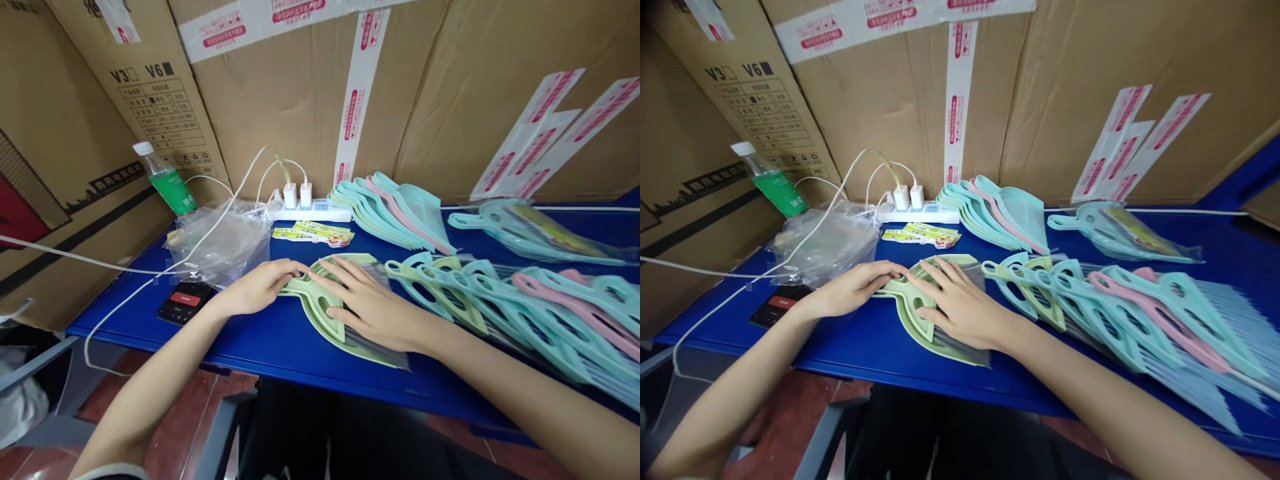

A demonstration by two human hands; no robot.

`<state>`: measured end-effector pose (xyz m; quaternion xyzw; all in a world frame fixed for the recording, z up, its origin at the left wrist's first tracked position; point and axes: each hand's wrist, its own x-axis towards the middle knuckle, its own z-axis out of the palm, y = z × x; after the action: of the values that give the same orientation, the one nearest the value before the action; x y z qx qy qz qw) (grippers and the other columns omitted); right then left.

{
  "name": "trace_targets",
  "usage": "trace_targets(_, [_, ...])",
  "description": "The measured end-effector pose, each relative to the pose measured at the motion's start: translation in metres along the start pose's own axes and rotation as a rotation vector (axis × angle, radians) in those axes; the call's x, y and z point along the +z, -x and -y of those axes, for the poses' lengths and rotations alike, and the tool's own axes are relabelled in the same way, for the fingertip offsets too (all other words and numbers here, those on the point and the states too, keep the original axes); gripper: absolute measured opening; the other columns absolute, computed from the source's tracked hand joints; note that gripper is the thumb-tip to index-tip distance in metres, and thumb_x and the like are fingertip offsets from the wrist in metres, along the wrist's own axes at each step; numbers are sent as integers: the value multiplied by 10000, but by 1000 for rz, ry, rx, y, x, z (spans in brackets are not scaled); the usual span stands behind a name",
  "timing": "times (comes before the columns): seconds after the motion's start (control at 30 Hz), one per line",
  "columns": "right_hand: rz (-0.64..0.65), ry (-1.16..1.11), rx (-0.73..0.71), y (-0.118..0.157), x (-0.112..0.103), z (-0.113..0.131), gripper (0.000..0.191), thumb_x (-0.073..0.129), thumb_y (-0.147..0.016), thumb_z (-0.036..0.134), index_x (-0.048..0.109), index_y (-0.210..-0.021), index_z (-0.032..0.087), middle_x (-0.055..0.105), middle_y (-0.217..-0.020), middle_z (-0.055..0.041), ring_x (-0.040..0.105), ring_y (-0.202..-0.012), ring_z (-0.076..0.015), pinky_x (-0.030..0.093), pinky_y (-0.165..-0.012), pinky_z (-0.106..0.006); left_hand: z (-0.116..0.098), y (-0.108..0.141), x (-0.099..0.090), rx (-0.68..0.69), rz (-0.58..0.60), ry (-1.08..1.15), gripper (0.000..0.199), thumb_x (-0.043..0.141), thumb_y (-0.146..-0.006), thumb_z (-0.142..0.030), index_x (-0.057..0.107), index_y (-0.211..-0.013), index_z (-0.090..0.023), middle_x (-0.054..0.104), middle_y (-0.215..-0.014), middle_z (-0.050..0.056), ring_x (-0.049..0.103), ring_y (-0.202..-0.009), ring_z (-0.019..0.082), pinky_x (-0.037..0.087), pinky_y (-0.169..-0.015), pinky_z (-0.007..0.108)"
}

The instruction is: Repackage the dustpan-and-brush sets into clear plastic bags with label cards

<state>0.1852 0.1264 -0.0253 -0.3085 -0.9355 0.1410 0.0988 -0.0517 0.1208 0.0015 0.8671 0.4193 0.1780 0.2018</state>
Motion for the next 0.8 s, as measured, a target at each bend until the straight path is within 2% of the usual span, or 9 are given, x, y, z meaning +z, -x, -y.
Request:
trace_targets(0.1, [-25, -12, 13, -2, 6, 3, 594, 289, -1001, 517, 345, -1521, 235, 255, -1612, -108, 115, -1490, -312, 240, -1148, -600, -14, 6, 0, -93, -92, -293, 320, 359, -919, -95, 600, -1117, -162, 666, -1051, 96, 634, -995, 217, 503, -895, 372])
trace_targets(0.17, [-23, -12, 24, -3, 7, 5, 599, 278, -1005, 509, 342, -1523, 216, 241, -1614, -107, 86, -1490, -321, 229, -1151, -603, -24, 10, -4, -241, -116, -507, 296, 379, -891, -79, 613, -1059, -147, 666, -1020, 116, 654, -949, 261, 521, -839, 401])
trace_targets(0.27, [-14, -11, 28, -3, 8, 7, 597, 277, -1009, 499, 338, -1525, 206, 228, -1614, -107, 51, -1486, -340, 230, -1141, -629, -35, 16, -13, -502, -46, -713, 256, 378, -892, -100, 623, -951, -144, 685, -912, 119, 696, -810, 299, 532, -691, 385])
trace_targets(0.37, [-35, -4, 19, -3, 8, 7, 577, 294, -1007, 497, 349, -1520, 237, 244, -1609, -94, 73, -1486, -340, 262, -1127, -638, -37, 21, -13, -648, 57, -830, 285, 344, -911, -104, 626, -925, -137, 700, -842, 130, 715, -798, 321, 528, -646, 361])
trace_targets(0.53, [-42, 28, 22, -2, 8, 7, 567, 329, -1002, 486, 362, -1514, 246, 274, -1602, -92, 137, -1482, -342, 294, -1117, -632, -35, 20, 2, -725, 123, -874, 390, 276, -868, 15, 613, -1037, -84, 682, -958, 185, 718, -871, 303, 553, -666, 339])
trace_targets(0.63, [-25, 38, 30, -3, 7, 9, 579, 324, -1003, 486, 357, -1517, 222, 263, -1605, -104, 147, -1481, -343, 287, -1124, -622, -35, 18, 8, -707, 115, -862, 400, 271, -868, 25, 603, -1069, -69, 656, -1007, 207, 695, -950, 322, 568, -705, 387])
trace_targets(0.73, [-25, 38, 32, -3, 7, 9, 583, 317, -1005, 486, 348, -1521, 217, 266, -1604, -108, 152, -1481, -339, 281, -1128, -618, -33, 18, 9, -669, 77, -871, 383, 305, -857, 31, 602, -1073, -79, 652, -1016, 203, 668, -1018, 328, 549, -824, 466])
trace_targets(0.8, [-32, 39, 26, -2, 7, 9, 578, 318, -1005, 482, 349, -1520, 222, 275, -1602, -108, 162, -1480, -335, 290, -1123, -619, -30, 18, 8, -645, 59, -875, 379, 324, -843, 37, 605, -1060, -93, 656, -997, 186, 669, -1013, 308, 535, -861, 457])
